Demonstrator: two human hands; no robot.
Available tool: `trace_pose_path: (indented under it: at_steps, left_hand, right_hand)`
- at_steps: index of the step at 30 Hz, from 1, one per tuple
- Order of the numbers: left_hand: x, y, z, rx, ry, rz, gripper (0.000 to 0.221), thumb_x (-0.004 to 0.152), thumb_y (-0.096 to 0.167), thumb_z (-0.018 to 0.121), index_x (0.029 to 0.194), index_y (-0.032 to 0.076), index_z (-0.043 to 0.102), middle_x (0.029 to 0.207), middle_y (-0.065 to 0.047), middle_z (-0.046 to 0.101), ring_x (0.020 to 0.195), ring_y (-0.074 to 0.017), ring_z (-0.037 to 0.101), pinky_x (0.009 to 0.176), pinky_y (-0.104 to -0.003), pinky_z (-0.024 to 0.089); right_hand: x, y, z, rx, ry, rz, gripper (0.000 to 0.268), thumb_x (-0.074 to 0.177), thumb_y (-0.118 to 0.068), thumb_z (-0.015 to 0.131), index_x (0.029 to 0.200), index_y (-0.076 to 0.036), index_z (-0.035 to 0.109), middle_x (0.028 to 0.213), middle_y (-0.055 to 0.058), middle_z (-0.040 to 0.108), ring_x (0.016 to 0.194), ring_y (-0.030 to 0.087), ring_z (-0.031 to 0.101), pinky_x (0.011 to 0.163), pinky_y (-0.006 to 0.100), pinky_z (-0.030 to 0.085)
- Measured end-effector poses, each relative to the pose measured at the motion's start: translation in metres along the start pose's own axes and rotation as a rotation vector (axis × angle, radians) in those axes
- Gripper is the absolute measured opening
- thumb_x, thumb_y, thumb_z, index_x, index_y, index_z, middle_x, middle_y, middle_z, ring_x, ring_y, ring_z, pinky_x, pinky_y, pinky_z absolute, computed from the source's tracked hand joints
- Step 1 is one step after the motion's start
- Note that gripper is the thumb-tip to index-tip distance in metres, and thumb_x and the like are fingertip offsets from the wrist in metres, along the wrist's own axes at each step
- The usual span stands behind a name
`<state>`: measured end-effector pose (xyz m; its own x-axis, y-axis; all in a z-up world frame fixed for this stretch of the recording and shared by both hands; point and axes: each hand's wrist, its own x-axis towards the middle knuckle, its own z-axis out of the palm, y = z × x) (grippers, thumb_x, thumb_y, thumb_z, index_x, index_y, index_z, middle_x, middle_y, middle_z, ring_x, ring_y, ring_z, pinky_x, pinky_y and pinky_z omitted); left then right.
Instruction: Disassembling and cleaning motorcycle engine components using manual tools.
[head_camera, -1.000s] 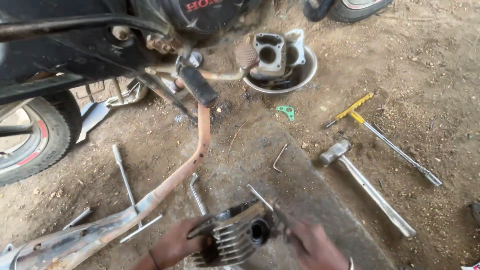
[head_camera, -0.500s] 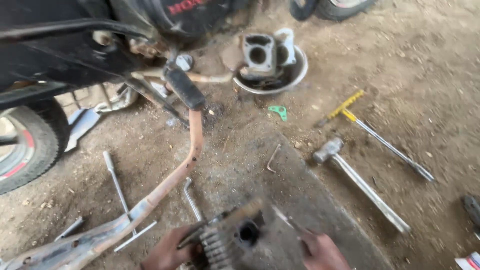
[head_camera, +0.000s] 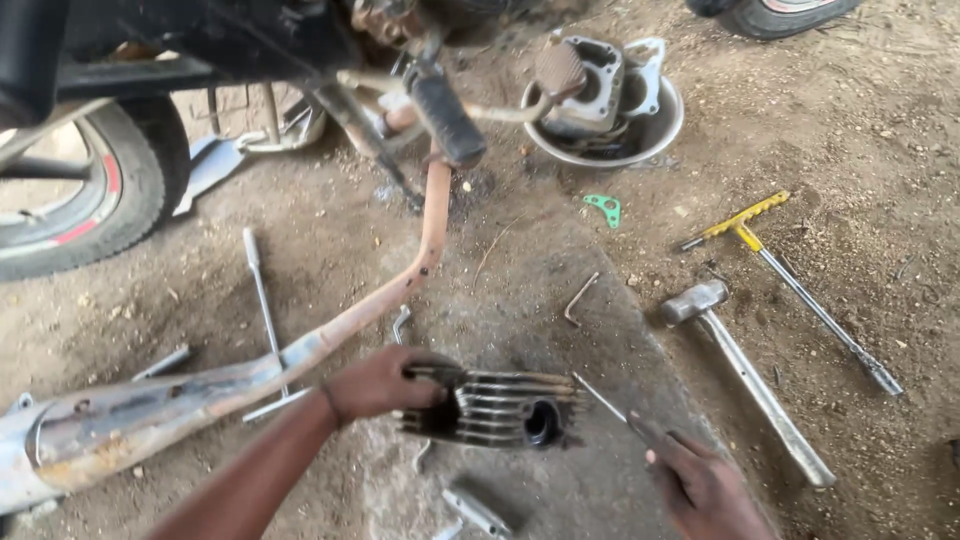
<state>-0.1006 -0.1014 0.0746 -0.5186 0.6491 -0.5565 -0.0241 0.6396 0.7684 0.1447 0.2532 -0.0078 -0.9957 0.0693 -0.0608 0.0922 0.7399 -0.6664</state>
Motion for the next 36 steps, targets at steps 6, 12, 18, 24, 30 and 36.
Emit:
trace_pose_path:
  at_steps: [6,12,18,24,30,36]
  left_hand:
    - [0.015,0.038,0.004,0.027,-0.048,-0.026,0.077,0.069,0.040,0.075,0.133,0.000,0.063,0.118,-0.021,0.072,0.110,-0.0341,0.070,0.097,-0.043,0.057]
    - [0.021,0.074,0.037,0.172,0.120,-0.058,0.081,0.065,0.041,0.078,0.134,0.003,0.060,0.122,-0.020,0.069,0.112,-0.0332,0.070,0.098,-0.044,0.058]
    - [0.005,0.084,0.079,0.408,0.481,0.033,0.072,0.073,0.049,0.074,0.128,0.005,0.064,0.131,-0.020,0.063,0.122,-0.0336,0.061,0.108,-0.049,0.048]
    - [-0.002,0.069,0.128,0.816,0.823,0.453,0.053,0.094,0.044,0.055,0.132,0.008,0.064,0.144,-0.019,0.058,0.144,-0.0399,0.041,0.119,-0.067,0.022]
    - [-0.014,0.106,0.144,1.046,0.558,0.679,0.071,0.094,0.062,0.047,0.137,0.005,0.049,0.147,-0.023,0.047,0.144,-0.0419,0.032,0.115,-0.069,0.011]
    - [0.003,0.113,0.147,1.085,0.123,0.482,0.108,0.087,0.079,0.047,0.152,-0.005,0.029,0.153,-0.032,0.033,0.146,-0.0482,0.025,0.115,-0.069,0.014]
  right_hand:
    - [-0.010,0.028,0.025,0.040,0.067,0.039,0.051,0.089,-0.010,0.063,0.140,-0.017,0.065,0.081,0.005,0.074,0.056,0.014,0.069,0.047,0.031,0.059]
    - [-0.028,0.010,0.012,0.110,0.223,0.035,0.048,0.086,-0.005,0.064,0.134,-0.011,0.064,0.068,0.006,0.065,0.057,0.015,0.065,0.050,0.035,0.050]
    - [-0.073,0.022,0.004,0.168,0.257,0.119,0.040,0.087,-0.006,0.067,0.126,-0.011,0.069,0.068,0.008,0.066,0.059,0.019,0.068,0.056,0.037,0.053]
    - [-0.085,-0.006,-0.031,0.114,0.143,-0.012,0.055,0.085,-0.003,0.063,0.140,-0.010,0.060,0.085,0.008,0.072,0.068,0.021,0.074,0.062,0.038,0.059]
    - [-0.075,-0.029,-0.063,-0.261,0.020,0.007,0.054,0.086,-0.010,0.063,0.139,-0.020,0.062,0.107,0.007,0.074,0.078,0.022,0.076,0.069,0.035,0.066]
    - [-0.056,-0.063,-0.095,-0.426,-0.001,-0.176,0.053,0.078,-0.012,0.066,0.131,-0.011,0.064,0.103,0.012,0.073,0.086,0.026,0.074,0.068,0.038,0.064]
